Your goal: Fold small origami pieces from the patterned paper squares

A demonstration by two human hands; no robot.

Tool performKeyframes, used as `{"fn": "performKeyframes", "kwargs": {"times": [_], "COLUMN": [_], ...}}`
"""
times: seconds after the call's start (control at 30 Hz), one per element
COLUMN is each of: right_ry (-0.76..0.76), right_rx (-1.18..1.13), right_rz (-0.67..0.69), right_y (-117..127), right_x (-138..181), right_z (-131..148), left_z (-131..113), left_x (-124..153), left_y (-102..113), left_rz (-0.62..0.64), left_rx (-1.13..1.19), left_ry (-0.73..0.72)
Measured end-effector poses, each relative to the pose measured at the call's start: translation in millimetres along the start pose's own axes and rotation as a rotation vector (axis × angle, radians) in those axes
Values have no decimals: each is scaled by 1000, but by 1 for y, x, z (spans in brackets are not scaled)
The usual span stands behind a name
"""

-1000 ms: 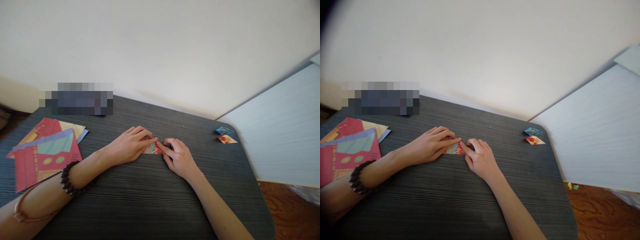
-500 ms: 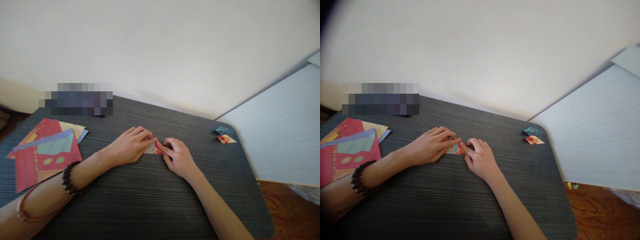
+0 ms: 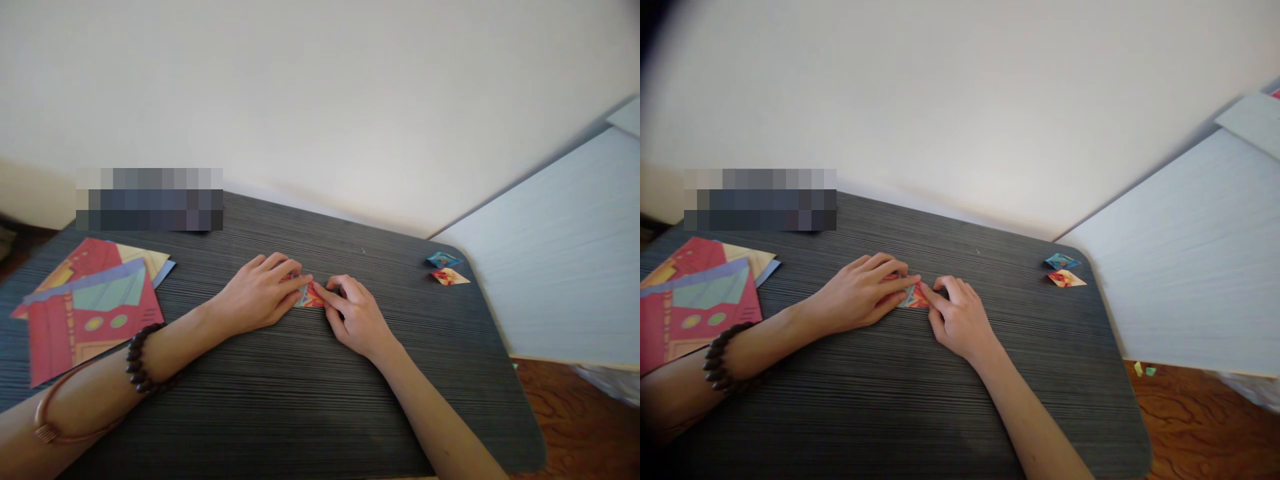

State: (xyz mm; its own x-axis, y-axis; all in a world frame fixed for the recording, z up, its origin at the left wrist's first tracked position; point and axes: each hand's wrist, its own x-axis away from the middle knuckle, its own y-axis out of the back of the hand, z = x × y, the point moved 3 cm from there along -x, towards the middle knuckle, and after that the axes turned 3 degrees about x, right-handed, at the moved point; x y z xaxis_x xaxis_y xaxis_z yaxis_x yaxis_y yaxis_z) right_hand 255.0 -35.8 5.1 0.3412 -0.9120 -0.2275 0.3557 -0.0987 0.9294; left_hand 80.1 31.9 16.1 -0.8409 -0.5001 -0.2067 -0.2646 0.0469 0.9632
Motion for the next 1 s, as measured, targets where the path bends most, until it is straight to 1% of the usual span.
{"fn": "performKeyframes", "kwargs": {"times": [0.27, 0.43, 0.53, 0.63, 0.77, 1.0], "right_ry": [34, 50, 25, -14, -11, 32], "right_rx": [42, 27, -17, -72, -16, 5], "right_rz": [-37, -67, -84, -90, -48, -48], "right_y": [1, 1, 3, 4, 3, 1], "right_x": [8, 16, 13, 3, -8, -3], "right_z": [0, 0, -1, -3, -3, -5], "left_z": [0, -1, -5, -8, -8, -7], "left_x": [2, 0, -3, -5, -5, -4], "left_y": [1, -2, -4, -6, -5, -5], "left_rz": [1, -62, -105, -121, -133, -122], "left_rx": [-10, 25, 26, 12, 15, -1], "left_ry": [37, 83, 126, 141, 136, 162]}}
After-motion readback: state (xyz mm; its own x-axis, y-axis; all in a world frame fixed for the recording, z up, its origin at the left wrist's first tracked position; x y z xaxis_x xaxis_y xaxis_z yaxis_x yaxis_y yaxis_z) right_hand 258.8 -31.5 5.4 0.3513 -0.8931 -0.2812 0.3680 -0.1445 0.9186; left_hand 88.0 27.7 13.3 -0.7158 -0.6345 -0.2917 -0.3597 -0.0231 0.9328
